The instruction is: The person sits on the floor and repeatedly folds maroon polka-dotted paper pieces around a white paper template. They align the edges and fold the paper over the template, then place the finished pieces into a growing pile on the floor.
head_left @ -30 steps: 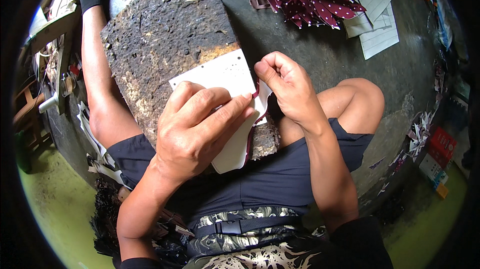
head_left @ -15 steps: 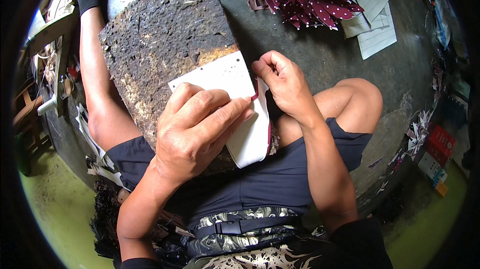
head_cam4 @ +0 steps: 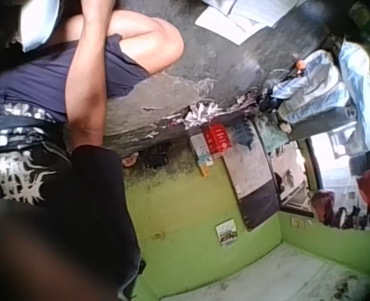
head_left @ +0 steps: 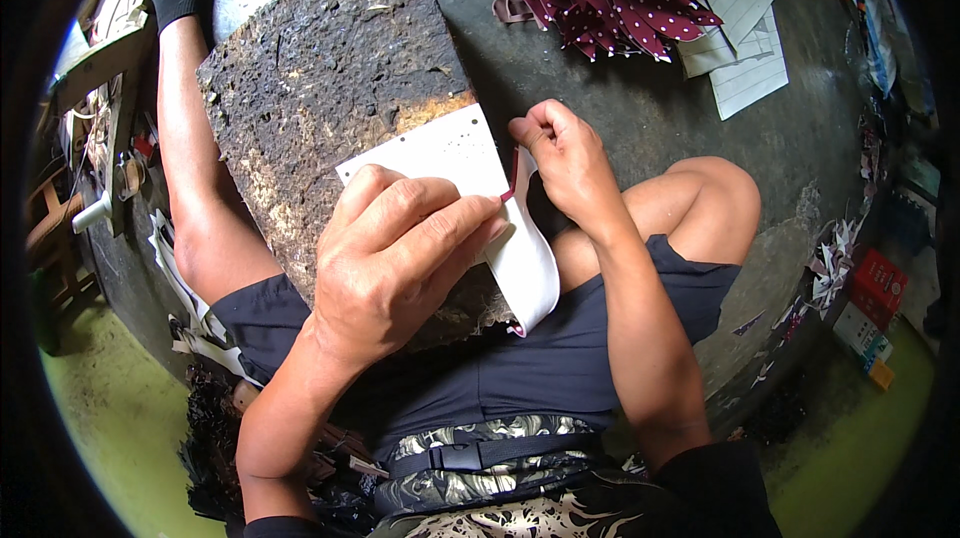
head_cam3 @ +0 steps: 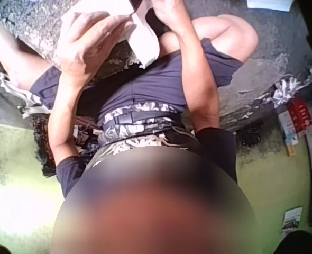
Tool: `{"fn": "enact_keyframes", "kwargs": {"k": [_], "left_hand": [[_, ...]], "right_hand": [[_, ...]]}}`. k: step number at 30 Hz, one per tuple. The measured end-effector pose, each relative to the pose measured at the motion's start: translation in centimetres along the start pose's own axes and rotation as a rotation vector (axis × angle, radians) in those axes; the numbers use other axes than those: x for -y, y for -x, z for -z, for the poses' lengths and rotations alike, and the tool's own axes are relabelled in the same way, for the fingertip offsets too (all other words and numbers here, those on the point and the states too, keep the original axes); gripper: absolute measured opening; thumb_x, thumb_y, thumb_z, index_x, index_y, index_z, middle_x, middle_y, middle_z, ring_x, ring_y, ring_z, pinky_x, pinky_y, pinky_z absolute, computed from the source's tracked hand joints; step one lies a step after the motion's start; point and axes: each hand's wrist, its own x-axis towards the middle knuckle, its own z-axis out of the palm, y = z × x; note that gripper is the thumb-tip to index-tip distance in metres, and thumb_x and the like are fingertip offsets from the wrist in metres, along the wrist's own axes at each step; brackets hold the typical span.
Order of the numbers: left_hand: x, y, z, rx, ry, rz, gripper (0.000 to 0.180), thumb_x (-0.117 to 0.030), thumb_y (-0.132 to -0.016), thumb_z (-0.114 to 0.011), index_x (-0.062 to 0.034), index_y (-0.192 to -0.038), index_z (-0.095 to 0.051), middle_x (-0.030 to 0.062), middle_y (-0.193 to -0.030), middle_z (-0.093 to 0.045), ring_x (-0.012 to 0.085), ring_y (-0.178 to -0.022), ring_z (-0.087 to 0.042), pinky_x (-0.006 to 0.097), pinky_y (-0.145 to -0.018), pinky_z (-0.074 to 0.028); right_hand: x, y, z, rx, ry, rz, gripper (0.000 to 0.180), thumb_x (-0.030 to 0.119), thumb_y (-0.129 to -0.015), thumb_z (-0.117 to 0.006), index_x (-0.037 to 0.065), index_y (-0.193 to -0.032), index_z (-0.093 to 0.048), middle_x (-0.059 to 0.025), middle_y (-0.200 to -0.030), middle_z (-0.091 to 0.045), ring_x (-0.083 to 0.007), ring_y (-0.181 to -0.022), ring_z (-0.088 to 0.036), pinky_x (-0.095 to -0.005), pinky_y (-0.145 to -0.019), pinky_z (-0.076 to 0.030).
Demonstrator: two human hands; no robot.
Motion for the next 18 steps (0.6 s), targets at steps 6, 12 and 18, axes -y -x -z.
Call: {"fn": "enact_keyframes", "kwargs": {"k": [6, 12, 18], "left_hand": [[0.0, 0.0, -0.2, -0.010, 0.001, -0.002, 0.032, -0.009, -0.081, -0.100, -0.0088, -0.111, -0.087, 0.0031, -0.098, -0.074, 0.0233, -0.081, -0.065, 0.038, -0.071, -0.055], [0.2, 0.3, -0.6, -0.017, -0.090, -0.094, 0.033, -0.014, -0.082, -0.098, -0.0079, -0.112, -0.086, 0.0030, -0.100, -0.074, 0.0223, -0.080, -0.063, 0.037, -0.072, -0.054], [-0.2, 0.6, -0.1, 0.084, -0.164, -0.151, 0.033, -0.017, -0.089, -0.089, -0.0046, -0.119, -0.083, 0.0038, -0.111, -0.072, 0.0216, -0.086, -0.062, 0.038, -0.078, -0.053]], "right_hand": [[-1.1, -0.3, -0.4, -0.064, 0.050, 0.031, 0.028, 0.024, -0.112, -0.077, -0.003, -0.108, -0.071, -0.0225, -0.086, -0.073, -0.0357, -0.078, -0.071, -0.0469, -0.076, -0.056], [-2.0, -0.7, -0.3, -0.111, 0.084, 0.026, 0.029, 0.029, -0.113, -0.079, 0.002, -0.104, -0.074, -0.0054, -0.083, -0.073, -0.0122, -0.075, -0.063, -0.0341, -0.069, -0.053], [-1.3, 0.0, 2.7, -0.104, -0.950, -0.358, 0.029, 0.043, -0.115, -0.077, 0.014, -0.114, -0.071, -0.0005, -0.093, -0.073, -0.0141, -0.078, -0.068, -0.0338, -0.072, -0.056]]}}
